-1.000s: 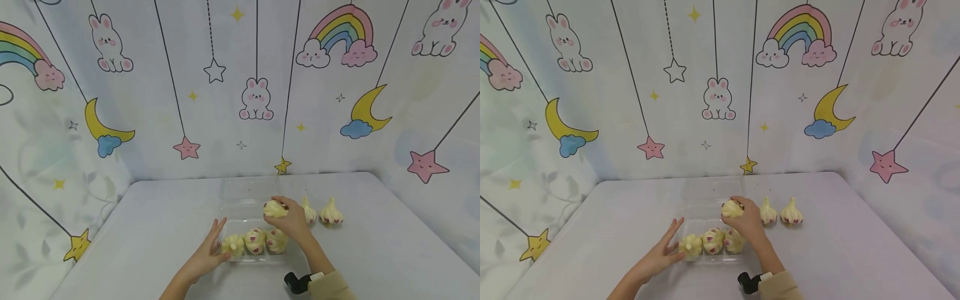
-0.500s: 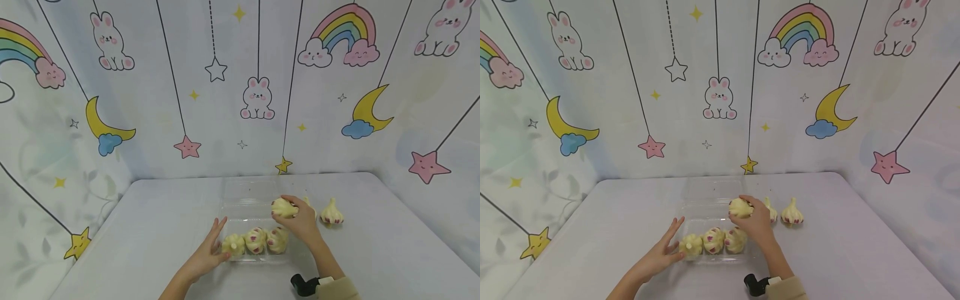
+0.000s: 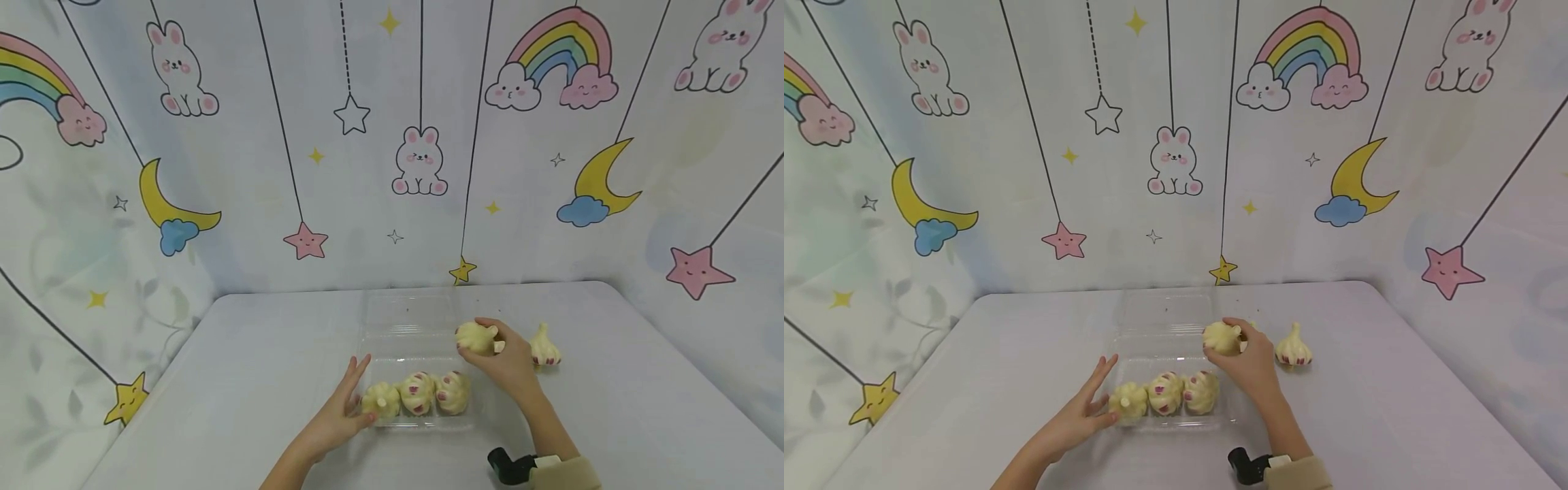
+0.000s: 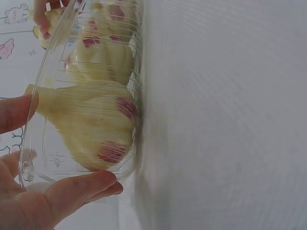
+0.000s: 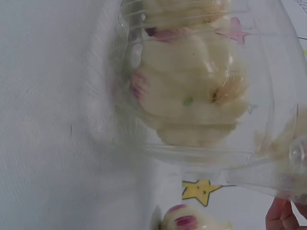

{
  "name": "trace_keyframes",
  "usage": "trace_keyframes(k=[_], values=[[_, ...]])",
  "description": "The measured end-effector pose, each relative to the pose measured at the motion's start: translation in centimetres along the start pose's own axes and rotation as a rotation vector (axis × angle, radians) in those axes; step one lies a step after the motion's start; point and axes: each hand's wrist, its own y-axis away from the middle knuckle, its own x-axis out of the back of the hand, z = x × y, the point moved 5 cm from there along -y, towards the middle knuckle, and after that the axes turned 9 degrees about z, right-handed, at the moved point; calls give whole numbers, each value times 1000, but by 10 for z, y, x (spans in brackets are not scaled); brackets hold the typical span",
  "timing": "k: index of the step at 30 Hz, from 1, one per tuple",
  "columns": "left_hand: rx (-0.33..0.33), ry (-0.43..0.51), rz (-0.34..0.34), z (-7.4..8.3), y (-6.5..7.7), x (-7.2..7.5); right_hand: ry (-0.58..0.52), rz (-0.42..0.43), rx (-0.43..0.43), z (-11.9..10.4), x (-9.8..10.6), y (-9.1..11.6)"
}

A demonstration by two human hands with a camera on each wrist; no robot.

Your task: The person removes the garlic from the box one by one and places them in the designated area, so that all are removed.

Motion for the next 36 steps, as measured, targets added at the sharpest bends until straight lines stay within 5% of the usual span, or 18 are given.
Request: trace_keyframes(k=[36], values=[[13, -14, 6, -1, 1, -1, 184, 98, 27, 33, 74, -18]])
